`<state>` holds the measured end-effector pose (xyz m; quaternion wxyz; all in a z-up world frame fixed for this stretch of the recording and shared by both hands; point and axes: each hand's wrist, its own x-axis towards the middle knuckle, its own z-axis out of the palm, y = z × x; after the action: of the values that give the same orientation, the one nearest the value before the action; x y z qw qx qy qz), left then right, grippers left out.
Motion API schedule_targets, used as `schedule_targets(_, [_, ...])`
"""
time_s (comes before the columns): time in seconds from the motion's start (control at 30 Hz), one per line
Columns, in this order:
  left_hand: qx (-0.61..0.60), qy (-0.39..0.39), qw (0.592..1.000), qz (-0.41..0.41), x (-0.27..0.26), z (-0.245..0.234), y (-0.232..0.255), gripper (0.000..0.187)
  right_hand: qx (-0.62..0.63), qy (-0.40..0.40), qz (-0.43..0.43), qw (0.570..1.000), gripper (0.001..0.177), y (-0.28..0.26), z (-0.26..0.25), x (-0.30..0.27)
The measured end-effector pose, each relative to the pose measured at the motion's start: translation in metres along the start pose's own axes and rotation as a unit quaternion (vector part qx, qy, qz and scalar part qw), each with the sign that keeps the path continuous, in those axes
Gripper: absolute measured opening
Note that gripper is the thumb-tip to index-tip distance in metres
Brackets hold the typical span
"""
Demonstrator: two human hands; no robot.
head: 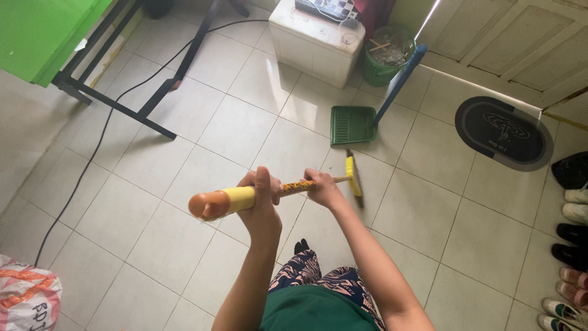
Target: The person sweeps debris across a tiled floor using a broom, pushing the broom head over the surface and turning it to gather material.
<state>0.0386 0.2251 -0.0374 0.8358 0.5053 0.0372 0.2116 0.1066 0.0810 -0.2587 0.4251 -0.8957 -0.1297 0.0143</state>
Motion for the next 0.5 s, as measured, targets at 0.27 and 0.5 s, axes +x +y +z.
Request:
schedule_targets(0.27, [0.073, -0.028, 0.990, -0.120, -0.005, 0.009, -0.047, 0.038, -0.078, 0.024, 0.067, 0.994, 0.011, 0.087, 0.000, -0.015])
schedule_targets(0.5, [0.185, -0.086, 0.977, -0.065, -0.001, 0.010, -0.026, 0.047, -0.026, 0.018, 0.080, 0.996, 0.014, 0.069, 0.019, -0.006])
